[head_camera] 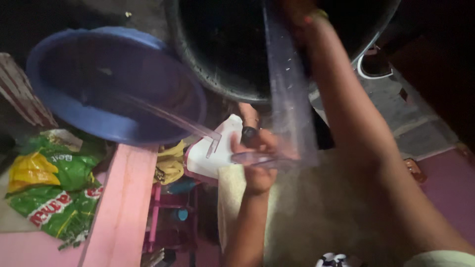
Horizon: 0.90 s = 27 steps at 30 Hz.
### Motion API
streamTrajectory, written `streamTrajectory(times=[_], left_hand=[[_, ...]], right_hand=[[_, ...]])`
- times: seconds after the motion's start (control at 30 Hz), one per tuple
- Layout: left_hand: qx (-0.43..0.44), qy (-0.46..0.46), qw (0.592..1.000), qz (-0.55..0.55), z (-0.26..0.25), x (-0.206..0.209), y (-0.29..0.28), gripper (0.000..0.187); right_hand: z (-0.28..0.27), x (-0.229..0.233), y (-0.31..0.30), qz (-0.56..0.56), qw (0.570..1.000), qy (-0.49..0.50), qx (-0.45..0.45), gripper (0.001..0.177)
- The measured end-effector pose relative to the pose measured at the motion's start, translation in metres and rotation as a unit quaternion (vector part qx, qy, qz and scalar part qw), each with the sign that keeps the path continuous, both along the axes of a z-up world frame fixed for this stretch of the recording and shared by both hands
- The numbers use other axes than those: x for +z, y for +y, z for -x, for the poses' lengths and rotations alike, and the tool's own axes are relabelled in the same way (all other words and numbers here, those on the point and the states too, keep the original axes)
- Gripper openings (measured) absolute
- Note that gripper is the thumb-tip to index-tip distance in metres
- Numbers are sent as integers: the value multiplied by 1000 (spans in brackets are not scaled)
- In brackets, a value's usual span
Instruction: The person scrubs a clear plastic container with a pink cloth, rinses it with water from a bucket, and then dries it with a yellow cloth. The container is handled throughout the clip and appears clean by the end.
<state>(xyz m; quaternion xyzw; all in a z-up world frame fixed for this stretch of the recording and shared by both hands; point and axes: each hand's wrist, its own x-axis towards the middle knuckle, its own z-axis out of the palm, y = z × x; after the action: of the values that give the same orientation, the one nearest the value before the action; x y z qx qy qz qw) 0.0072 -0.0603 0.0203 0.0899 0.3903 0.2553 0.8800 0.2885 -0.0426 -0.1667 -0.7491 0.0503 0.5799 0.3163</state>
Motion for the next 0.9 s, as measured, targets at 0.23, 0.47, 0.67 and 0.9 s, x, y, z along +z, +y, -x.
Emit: streamTrajectory(times=[0.23,0.47,0.67,0.9], left_hand=[[-284,-282,908,121,-19,-3,49,111],[-52,-334,847,411,-5,-31,42,102],[-246,61,957,141,-3,-51,58,83],[-271,12,946,176,-10,-34,72,90]], right_hand=[[29,199,-27,-119,986,48,106,102],[55,220,-20,-87,987,-8,133,87],[98,210,-45,-64,935,-193,290,49],[64,147,-51,-140,966,-207,63,20]])
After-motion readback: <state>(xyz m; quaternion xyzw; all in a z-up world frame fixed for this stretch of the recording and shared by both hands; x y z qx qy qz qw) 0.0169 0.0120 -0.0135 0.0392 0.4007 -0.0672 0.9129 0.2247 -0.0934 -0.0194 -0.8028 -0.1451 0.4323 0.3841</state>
